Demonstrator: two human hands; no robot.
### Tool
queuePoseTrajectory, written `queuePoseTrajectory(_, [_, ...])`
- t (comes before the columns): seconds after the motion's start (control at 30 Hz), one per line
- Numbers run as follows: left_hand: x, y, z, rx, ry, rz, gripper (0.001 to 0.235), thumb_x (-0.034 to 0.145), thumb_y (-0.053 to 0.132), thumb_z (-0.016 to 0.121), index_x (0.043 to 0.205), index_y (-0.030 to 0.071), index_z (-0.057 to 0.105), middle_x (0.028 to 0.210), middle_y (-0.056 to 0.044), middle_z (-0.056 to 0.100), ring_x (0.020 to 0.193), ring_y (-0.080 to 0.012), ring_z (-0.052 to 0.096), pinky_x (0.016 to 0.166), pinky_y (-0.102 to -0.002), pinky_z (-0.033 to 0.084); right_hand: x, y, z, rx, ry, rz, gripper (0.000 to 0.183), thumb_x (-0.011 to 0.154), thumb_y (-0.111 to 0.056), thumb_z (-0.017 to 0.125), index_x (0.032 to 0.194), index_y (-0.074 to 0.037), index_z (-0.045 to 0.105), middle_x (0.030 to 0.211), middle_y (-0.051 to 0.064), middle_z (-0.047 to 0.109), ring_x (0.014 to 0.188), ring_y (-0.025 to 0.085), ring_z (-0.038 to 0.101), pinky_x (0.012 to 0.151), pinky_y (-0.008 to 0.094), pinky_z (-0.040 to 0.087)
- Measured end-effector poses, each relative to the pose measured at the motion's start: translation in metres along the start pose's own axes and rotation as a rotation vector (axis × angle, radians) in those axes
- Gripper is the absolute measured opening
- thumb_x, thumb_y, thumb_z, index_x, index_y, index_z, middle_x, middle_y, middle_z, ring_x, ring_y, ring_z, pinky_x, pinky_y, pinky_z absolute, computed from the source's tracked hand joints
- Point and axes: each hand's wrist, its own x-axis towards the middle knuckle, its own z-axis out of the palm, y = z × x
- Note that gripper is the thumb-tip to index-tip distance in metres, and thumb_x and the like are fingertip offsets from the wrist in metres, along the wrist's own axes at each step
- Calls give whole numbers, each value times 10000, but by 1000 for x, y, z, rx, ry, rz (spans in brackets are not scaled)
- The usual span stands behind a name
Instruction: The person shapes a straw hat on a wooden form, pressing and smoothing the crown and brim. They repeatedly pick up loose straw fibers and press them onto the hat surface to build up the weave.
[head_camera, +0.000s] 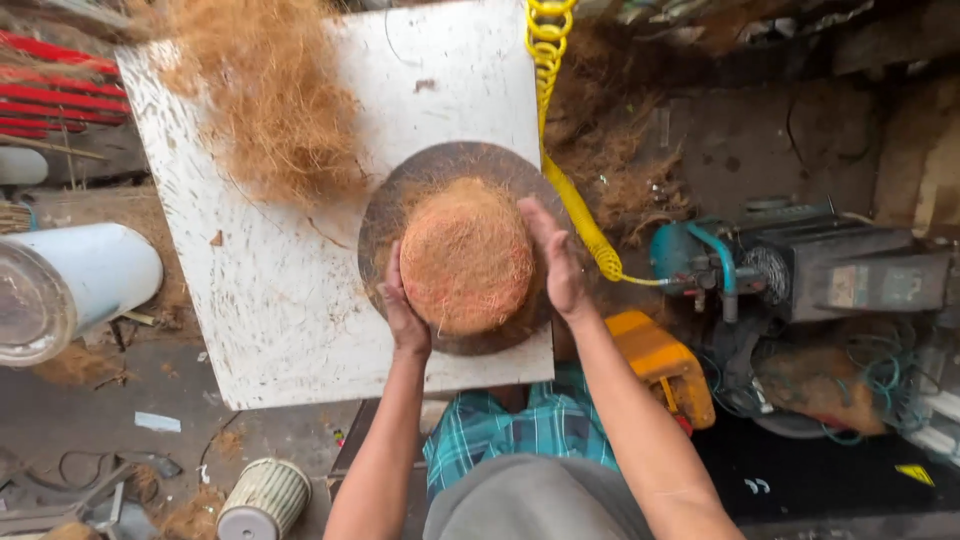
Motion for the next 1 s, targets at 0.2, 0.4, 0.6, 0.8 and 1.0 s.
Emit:
queuePoseTrajectory(0.2, [7, -20, -2, 59, 3, -29, 817, 970, 655, 90, 1551, 121, 298, 1575, -224, 313, 1432, -463, 298, 1170, -642, 239, 16, 16, 12, -118, -111, 98, 783, 981, -595, 11, 1552, -170, 339, 1587, 112, 359, 1481, 360, 247, 1209, 551, 130])
queuePoseTrajectory(0.4, [47, -21, -41, 215, -121, 244, 662, 1047, 392, 102, 1453, 34, 481, 1471, -197, 452, 1429, -353, 351, 1200, -490, 238, 61, 3, 4, -8, -232, 1, 855, 992, -606, 29, 1449, -65, 509, 1468, 241, 468, 1388, 433, 374, 1181, 573, 201])
queuePoseTrajectory(0.6, [61, -12, -25, 90, -350, 25, 814, 984, 585, 96, 1455, 55, 497, 1514, -225, 399, 1467, -383, 262, 1206, -556, 135, 73, 28, 2, -121, -419, 28, 883, 1000, -603, 15, 1390, -46, 578, 1430, 222, 522, 1412, 400, 367, 1204, 537, 161])
queuePoseTrajectory(0.8, [92, 25, -37, 288, -379, 159, 504, 1002, 390, 394, 1335, 94, 630, 1379, -180, 587, 1357, -342, 475, 1157, -480, 300, 95, -19, 8, -227, -430, 66, 793, 1026, -574, 97, 1363, -70, 608, 1403, 183, 567, 1371, 359, 443, 1187, 517, 236])
queuePoseTrajectory(1.0, [104, 16, -31, 272, -553, -48, 666, 987, 521, 335, 1507, 113, 422, 1386, -224, 563, 1334, -402, 464, 1105, -576, 347, 103, -26, 27, -156, -580, 176, 938, 975, -657, 2, 1328, -61, 634, 1374, 206, 591, 1359, 397, 453, 1186, 529, 224])
